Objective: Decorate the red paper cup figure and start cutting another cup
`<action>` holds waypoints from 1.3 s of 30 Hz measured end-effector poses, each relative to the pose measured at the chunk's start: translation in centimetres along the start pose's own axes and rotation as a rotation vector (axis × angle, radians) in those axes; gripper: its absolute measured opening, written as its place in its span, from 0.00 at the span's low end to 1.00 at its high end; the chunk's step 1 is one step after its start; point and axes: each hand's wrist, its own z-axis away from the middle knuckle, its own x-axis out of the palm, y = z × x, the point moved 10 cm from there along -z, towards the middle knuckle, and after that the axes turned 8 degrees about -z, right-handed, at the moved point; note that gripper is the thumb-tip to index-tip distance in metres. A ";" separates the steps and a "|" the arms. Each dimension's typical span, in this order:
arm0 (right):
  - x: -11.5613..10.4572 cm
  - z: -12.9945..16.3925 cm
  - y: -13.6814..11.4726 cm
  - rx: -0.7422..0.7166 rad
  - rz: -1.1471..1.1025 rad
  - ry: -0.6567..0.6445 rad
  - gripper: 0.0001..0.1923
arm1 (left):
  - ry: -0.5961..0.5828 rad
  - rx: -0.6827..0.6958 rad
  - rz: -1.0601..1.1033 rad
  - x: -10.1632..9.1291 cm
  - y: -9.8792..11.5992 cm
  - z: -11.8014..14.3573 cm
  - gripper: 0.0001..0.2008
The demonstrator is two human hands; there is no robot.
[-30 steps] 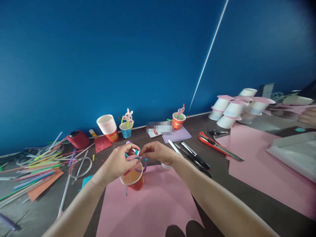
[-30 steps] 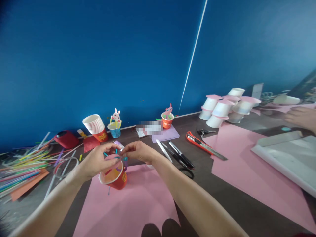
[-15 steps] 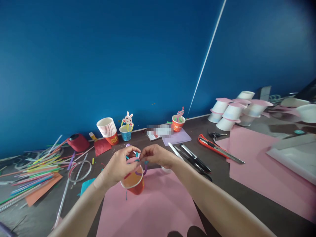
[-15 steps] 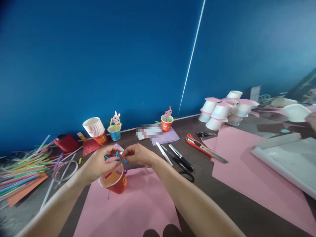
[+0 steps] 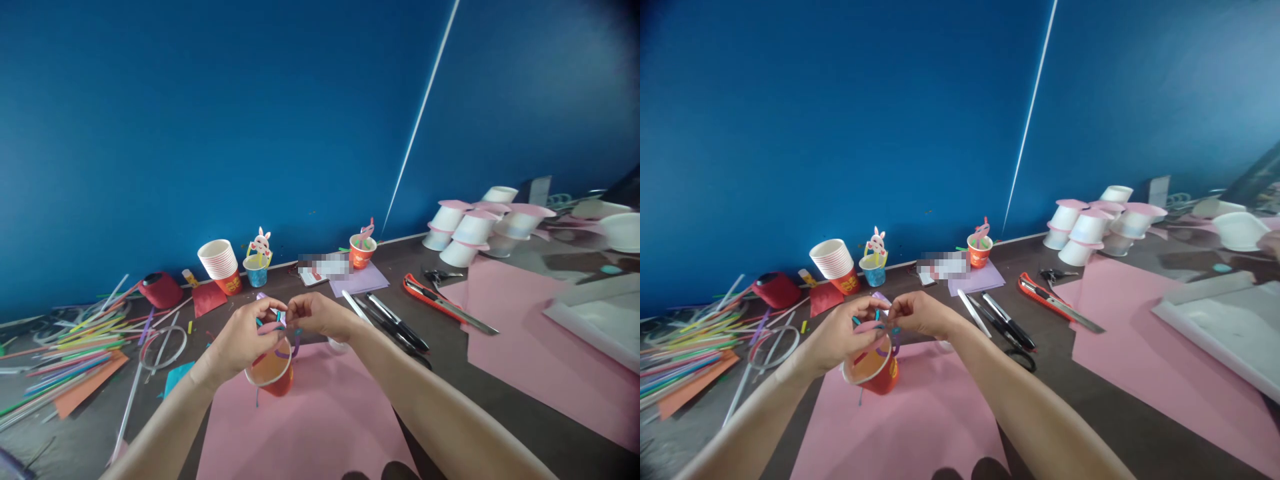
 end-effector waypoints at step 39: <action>-0.8 1.2 -0.1 -0.020 -0.008 0.014 0.12 | 0.087 -0.058 -0.052 -0.7 -0.8 0.1 0.18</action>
